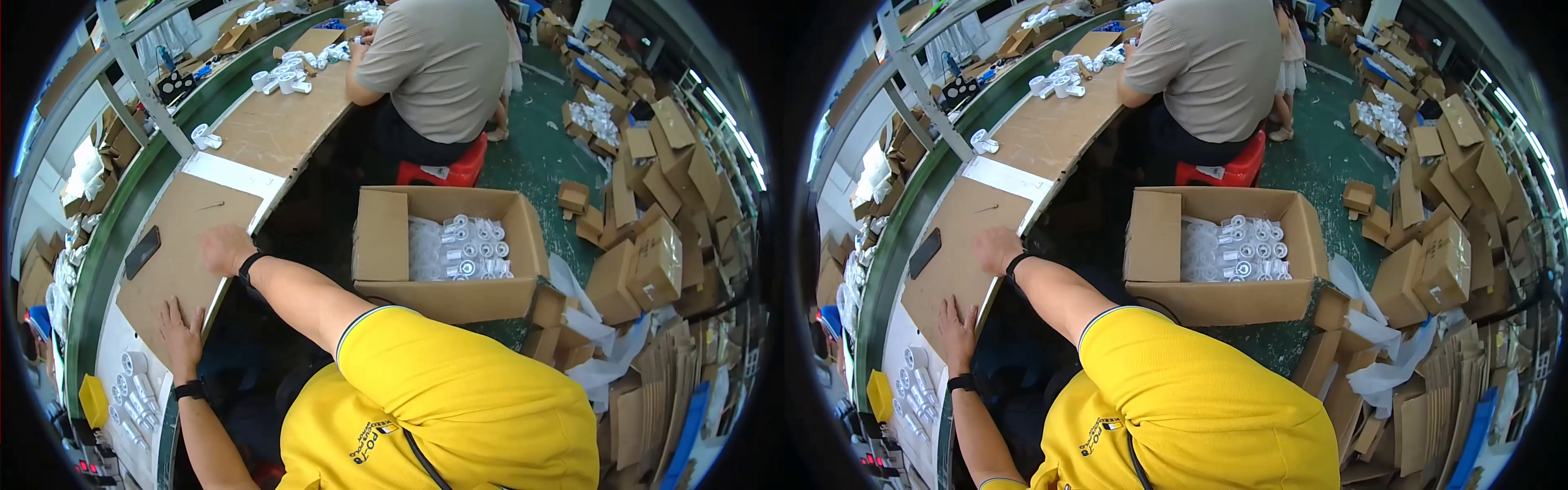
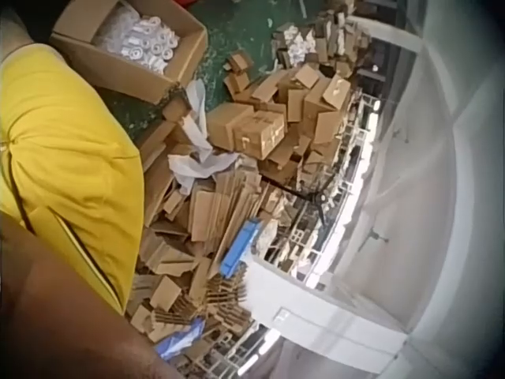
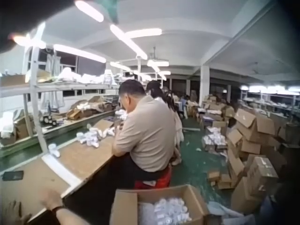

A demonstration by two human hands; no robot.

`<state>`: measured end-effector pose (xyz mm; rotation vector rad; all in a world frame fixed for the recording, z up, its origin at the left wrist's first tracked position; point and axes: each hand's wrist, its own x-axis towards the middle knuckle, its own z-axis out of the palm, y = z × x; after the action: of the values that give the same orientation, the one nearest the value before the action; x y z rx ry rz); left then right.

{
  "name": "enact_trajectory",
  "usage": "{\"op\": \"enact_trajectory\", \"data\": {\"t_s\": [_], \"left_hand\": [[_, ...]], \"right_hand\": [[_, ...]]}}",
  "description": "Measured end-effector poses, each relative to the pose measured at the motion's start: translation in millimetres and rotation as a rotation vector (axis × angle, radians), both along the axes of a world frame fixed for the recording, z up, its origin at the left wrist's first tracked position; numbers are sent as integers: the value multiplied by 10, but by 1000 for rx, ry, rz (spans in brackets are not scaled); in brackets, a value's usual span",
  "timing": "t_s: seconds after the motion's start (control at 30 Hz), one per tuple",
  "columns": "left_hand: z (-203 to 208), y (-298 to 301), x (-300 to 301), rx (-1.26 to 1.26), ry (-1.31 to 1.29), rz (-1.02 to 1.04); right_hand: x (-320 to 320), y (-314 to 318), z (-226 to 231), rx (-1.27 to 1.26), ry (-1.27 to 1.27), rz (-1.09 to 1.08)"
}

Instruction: Assembling small white electronic components at a factory workbench.

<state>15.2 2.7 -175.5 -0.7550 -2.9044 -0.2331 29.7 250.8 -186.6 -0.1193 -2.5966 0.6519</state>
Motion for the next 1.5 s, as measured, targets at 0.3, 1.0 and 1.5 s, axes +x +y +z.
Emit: {"op": "enact_trajectory", "data": {"t_s": [0.3,1.0,1.5], "left_hand": [[-64,18,125,189,160,-24],[2,-103,173,314,280,-33],[-11,-154,191,540,108,-135]], "right_hand": [[-36,-20,-27,-23,83,10],[-107,-83,-36,85,146,-16],[19,219,224,-278,187,238]]}}
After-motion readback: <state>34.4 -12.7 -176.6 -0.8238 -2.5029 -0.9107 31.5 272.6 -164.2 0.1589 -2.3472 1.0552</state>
